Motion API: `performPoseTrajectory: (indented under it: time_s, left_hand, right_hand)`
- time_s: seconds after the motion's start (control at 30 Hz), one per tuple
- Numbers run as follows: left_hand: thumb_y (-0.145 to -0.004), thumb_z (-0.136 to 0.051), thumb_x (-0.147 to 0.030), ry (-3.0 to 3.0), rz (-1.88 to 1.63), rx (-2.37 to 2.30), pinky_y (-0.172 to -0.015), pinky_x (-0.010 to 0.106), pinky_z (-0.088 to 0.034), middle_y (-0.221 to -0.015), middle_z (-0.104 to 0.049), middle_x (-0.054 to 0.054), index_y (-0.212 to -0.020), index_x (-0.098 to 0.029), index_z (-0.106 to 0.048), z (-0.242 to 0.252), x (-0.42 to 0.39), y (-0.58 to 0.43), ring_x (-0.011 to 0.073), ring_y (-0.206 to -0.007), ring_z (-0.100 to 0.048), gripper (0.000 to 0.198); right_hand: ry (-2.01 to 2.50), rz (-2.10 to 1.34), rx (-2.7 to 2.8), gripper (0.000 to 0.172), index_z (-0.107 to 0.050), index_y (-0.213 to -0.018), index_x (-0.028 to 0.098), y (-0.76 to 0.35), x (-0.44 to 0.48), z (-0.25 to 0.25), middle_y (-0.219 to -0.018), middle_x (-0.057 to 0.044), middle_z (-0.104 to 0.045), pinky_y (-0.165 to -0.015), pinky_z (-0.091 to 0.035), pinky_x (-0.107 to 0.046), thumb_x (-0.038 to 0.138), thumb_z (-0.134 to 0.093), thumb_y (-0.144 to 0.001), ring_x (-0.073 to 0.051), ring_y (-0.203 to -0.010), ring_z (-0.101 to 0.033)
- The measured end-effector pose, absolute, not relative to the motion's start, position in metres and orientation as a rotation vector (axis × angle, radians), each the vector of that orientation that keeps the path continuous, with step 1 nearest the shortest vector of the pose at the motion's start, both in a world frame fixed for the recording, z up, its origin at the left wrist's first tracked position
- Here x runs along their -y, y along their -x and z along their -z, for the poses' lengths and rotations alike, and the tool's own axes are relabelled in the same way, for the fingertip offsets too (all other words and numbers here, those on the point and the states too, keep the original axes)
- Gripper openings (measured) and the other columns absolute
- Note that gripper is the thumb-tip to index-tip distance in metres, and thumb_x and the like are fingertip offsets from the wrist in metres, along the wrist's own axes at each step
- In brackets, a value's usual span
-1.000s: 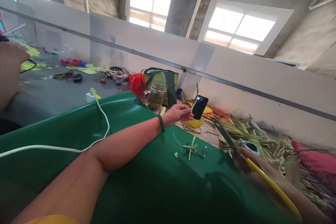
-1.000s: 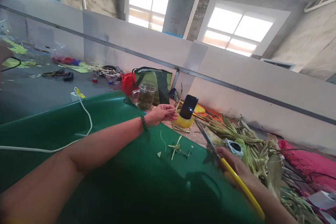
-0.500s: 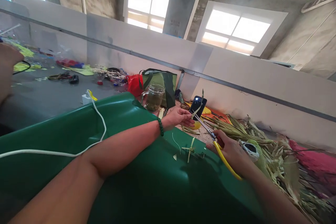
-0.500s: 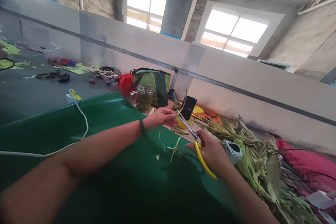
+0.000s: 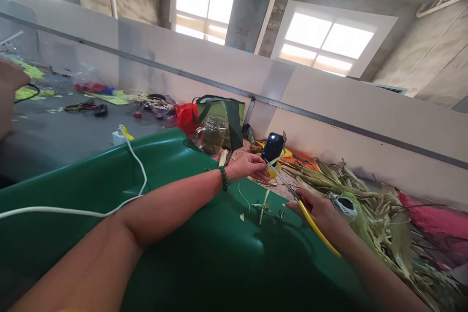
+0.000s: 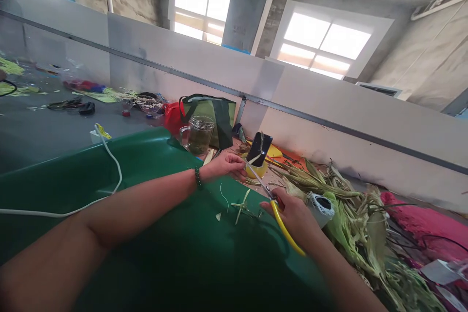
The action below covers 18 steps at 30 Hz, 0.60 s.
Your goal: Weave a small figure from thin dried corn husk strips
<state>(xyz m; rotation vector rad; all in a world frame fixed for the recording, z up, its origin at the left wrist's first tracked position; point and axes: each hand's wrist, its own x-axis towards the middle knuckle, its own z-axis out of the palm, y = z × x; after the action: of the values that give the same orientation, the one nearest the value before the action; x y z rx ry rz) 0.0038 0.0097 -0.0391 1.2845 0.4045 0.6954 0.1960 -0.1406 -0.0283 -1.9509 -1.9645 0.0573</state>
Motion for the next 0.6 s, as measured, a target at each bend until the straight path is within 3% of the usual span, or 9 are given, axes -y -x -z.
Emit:
performPoseTrajectory:
  time_s: [0.27, 0.43, 0.6]
  left_hand:
    - [-0.060, -0.084, -0.030, -1.294, -0.703, -0.449, -0.058, 0.024, -0.051, -0.059, -0.069, 0.003, -0.071, -0.010, -0.060, 0.035, -0.007, -0.002, 0.0128, -0.053, -0.066, 0.033]
    - [-0.066, -0.080, -0.022, -1.249, -0.825, -0.564, -0.054, 0.019, -0.047, -0.055, -0.064, -0.001, -0.068, -0.011, -0.063, 0.024, -0.002, 0.003, 0.0080, -0.049, -0.062, 0.020]
    - [-0.072, -0.073, -0.010, -1.217, -0.881, -0.607, -0.055, 0.018, -0.046, -0.053, -0.061, -0.002, -0.065, -0.011, -0.062, 0.018, 0.002, 0.004, 0.0062, -0.047, -0.059, 0.012]
  right_hand:
    - [1.992, -0.045, 1.992, 0.046, -0.060, -0.083, 0.022, -0.204, 0.145, 0.029, -0.057, -0.001, -0.058, -0.051, -0.038, -0.026, 0.063, -0.040, -0.083, -0.018, -0.054, -0.054]
    - [2.418, 0.111, 1.922, 0.035, -0.063, -0.096, 0.024, -0.216, 0.153, 0.021, -0.075, -0.007, -0.069, -0.055, -0.038, -0.029, 0.052, -0.047, -0.083, -0.025, -0.068, -0.064]
    - [2.648, -0.001, 1.936, 0.028, -0.061, -0.101, 0.020, -0.216, 0.162, 0.026, -0.096, -0.012, -0.071, -0.062, -0.040, -0.031, 0.036, -0.044, -0.086, -0.029, -0.086, -0.067]
